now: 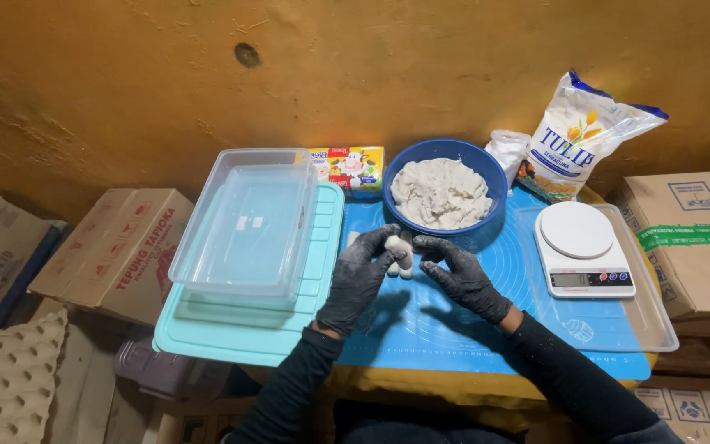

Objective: Shaping dough into small cylinders and weighing them on a digital scale for portion control.

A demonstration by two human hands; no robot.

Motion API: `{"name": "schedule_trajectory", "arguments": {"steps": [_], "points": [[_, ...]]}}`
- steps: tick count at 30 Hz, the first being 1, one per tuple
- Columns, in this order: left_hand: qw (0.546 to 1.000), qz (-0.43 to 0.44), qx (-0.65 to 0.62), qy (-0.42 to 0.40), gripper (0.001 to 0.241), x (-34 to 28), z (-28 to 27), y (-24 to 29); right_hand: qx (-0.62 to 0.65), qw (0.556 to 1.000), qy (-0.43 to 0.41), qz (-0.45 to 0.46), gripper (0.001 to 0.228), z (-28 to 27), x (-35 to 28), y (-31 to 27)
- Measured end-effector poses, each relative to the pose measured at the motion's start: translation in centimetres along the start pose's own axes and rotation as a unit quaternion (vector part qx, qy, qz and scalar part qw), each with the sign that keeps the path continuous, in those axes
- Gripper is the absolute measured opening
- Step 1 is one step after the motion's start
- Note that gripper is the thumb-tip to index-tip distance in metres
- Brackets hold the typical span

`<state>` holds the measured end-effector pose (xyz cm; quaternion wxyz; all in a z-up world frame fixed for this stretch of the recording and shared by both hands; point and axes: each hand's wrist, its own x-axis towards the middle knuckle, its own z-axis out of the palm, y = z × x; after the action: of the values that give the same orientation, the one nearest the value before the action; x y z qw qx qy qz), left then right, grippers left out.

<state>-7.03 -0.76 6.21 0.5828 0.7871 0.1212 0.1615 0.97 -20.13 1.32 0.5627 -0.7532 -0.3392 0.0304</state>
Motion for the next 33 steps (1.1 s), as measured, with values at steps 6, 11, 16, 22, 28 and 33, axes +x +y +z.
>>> {"name": "schedule_trajectory", "arguments": {"steps": [6, 11, 16, 22, 28, 33], "points": [[0.971, 0.110, 0.200, -0.068, 0.048, 2.3, -3.0, 0.2, -0.180, 0.980, 0.046, -0.070, 0.031, -1.4, -0.1, 1.3], [0.956, 0.038, 0.265, -0.122, 0.036, 1.7, -2.8, 0.1, -0.286, 0.946, 0.104, -0.112, 0.022, -2.3, -0.6, -1.5], [0.934, 0.035, 0.327, -0.137, 0.034, 2.7, -2.3, -2.8, -0.300, 0.939, 0.122, -0.114, 0.021, -1.7, -1.3, -2.5], [0.920, 0.041, 0.358, -0.155, 0.036, 4.1, -1.8, -3.6, -0.308, 0.935, 0.128, -0.124, 0.021, -2.0, 0.2, 4.1], [0.894, 0.042, 0.421, -0.148, 0.035, 7.0, -0.8, -6.2, -0.337, 0.925, 0.120, -0.127, 0.022, -2.0, -0.4, 2.1], [0.861, 0.072, 0.486, -0.131, 0.030, 8.7, -0.5, -7.3, -0.365, 0.914, 0.117, -0.134, 0.021, -2.2, -0.3, 3.4]]}}
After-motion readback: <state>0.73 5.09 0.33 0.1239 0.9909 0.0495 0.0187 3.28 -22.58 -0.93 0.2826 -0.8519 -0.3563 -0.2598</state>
